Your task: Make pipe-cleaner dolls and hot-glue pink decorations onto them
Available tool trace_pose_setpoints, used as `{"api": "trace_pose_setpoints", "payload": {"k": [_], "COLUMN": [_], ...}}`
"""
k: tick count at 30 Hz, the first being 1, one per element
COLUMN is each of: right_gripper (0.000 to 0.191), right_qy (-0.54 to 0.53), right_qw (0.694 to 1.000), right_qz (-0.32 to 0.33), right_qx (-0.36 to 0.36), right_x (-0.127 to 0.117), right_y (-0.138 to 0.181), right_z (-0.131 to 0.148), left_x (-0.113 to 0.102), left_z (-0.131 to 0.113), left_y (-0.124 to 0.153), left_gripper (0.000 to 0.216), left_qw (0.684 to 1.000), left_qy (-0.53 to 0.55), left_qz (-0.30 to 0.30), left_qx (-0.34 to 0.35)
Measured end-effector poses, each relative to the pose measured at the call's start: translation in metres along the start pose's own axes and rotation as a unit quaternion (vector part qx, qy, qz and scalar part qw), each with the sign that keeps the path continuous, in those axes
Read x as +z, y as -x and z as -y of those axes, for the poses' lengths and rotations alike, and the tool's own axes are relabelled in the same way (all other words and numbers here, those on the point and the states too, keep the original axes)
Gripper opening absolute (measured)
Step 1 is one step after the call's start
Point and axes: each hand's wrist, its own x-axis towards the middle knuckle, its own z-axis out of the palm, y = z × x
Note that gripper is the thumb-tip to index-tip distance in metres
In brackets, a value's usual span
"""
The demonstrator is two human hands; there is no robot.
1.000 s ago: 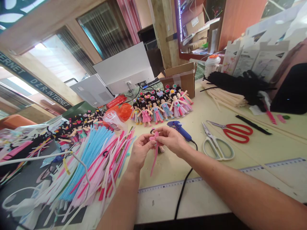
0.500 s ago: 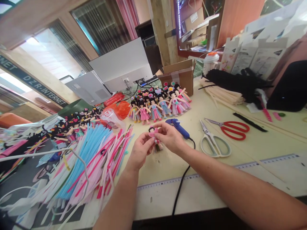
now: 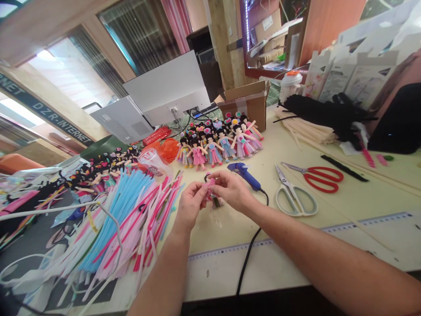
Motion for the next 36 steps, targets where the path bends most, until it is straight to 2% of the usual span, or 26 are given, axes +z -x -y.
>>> {"api": "trace_pose_setpoints", "payload": {"k": [8,14,22,28,36], "right_gripper": [0.026,0.029,0.02,0.01,0.011], "right_qy": [0.016,0.021,0.084,0.264,0.372], "right_qw": [1.0,0.999,0.996,0.958,0.911], "right_qz": [-0.012,-0.026,0.011,-0.021,-0.014], "right_qx": [0.011,0.012,-0.015,-0.108,-0.177], "right_x": [-0.005,-0.009,-0.006,-0.009,-0.01], "right_y": [-0.002,-0.005,-0.002,0.002,0.004], "right_z": [0.001,-0.004,-0.005,-0.005,0.004], "left_x": [-0.002,-0.001,-0.001,-0.004,-0.004], "left_z": [0.0,-0.001,-0.004,-0.003,0.0], "left_y": [0.0,0.0,0.0,0.0,0.0], "left_gripper": [0.034,0.032,0.029,0.03,0.024], "left_qw": [0.999,1.0,1.0,0.998,0.997], "left_qy": [-0.005,0.004,0.006,-0.037,-0.054], "left_qz": [0.043,0.007,-0.002,0.032,0.038], "left_qx": [-0.012,-0.028,0.017,0.025,0.045]}}
